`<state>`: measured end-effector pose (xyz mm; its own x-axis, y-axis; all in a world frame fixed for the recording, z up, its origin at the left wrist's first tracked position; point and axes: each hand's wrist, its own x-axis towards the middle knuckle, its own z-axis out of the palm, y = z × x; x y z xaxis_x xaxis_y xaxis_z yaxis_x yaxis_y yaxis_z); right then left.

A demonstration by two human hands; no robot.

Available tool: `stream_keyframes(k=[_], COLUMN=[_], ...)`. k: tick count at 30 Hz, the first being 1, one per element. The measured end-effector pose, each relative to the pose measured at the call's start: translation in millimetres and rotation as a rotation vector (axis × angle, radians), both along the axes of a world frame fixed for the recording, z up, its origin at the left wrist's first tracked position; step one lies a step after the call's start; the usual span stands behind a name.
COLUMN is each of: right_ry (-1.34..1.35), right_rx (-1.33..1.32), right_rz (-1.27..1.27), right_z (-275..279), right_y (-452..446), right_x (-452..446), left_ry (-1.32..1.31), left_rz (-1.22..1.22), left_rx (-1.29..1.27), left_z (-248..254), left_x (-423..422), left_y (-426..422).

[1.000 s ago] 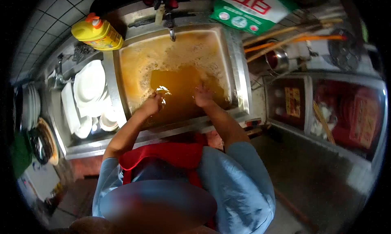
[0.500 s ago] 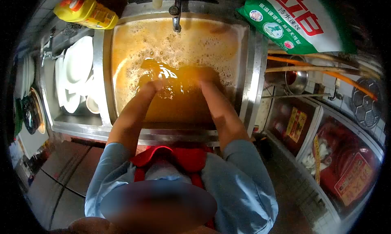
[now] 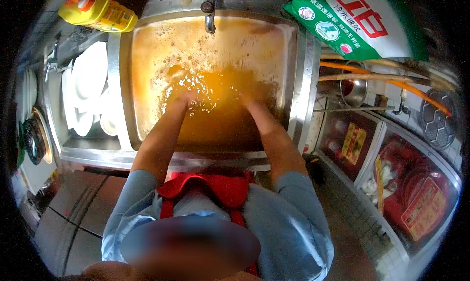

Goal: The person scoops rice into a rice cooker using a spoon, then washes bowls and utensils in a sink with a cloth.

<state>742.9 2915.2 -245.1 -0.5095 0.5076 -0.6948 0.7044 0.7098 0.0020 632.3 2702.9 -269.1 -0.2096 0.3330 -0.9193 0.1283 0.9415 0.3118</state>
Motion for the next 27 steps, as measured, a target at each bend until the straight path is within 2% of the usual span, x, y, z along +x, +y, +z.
stream_keyframes(k=[2,3,6,7,8,10,13,14,17,20,22,23,25,26,27], right_ry=[0.072,0.142,0.451,0.556,0.707,1.011,0.956,0.962,1.006,0.988,1.052,1.033,0.985,0.969,0.936], right_rx=[-0.006,-0.032,-0.249,-0.335,-0.437,-0.638,-0.720,-0.696,-0.693,-0.520,-0.321,-0.264,-0.117,-0.349,-0.566], right_rz=[0.019,0.017,-0.060,-0.095,-0.172,-0.327,-0.467,-0.370,-0.068,0.374,0.636,0.733,0.928,0.678,0.423], right_z=[-9.2,-12.5,-6.7,-0.9,4.3,29.0,112.5,107.1,80.2,68.8,30.6,22.9,28.6,33.7,37.6], right_y=[0.7,2.4,3.0,0.6,-3.3,-17.1,-50.5,-57.5,-76.4,-76.5,-67.4,-62.3,-60.6,-68.0,-79.4], right_x=[10.4,17.9,33.6,38.7,42.3,43.1,28.4,28.4,31.7,27.5,28.2,25.3,16.1,11.2,4.4], left_ry=[-0.135,-0.295,-0.357,-0.371,-0.388,-0.418,-0.304,-0.241,-0.277,-0.292,-0.287,-0.240,-0.183,-0.156,-0.150], left_rz=[0.113,0.851,0.996,0.972,1.006,1.070,0.930,0.870,0.875,0.927,1.008,1.030,0.968,0.934,1.020], left_rx=[0.073,0.088,0.155,0.137,0.244,0.463,0.571,0.614,0.609,0.585,0.549,0.674,0.489,0.400,0.541], left_z=[-31.6,-49.7,30.2,22.3,31.5,76.0,78.6,75.7,74.7,75.1,81.5,85.3,131.4,145.6,97.2], left_x=[4.6,19.1,19.7,20.7,25.1,34.9,44.6,47.4,45.5,41.4,38.2,40.2,32.7,29.7,40.4], left_y=[-10.0,-13.9,-9.2,-12.0,-12.2,-5.1,-2.6,-2.5,-2.6,-7.5,-10.5,-7.0,6.4,10.4,7.5])
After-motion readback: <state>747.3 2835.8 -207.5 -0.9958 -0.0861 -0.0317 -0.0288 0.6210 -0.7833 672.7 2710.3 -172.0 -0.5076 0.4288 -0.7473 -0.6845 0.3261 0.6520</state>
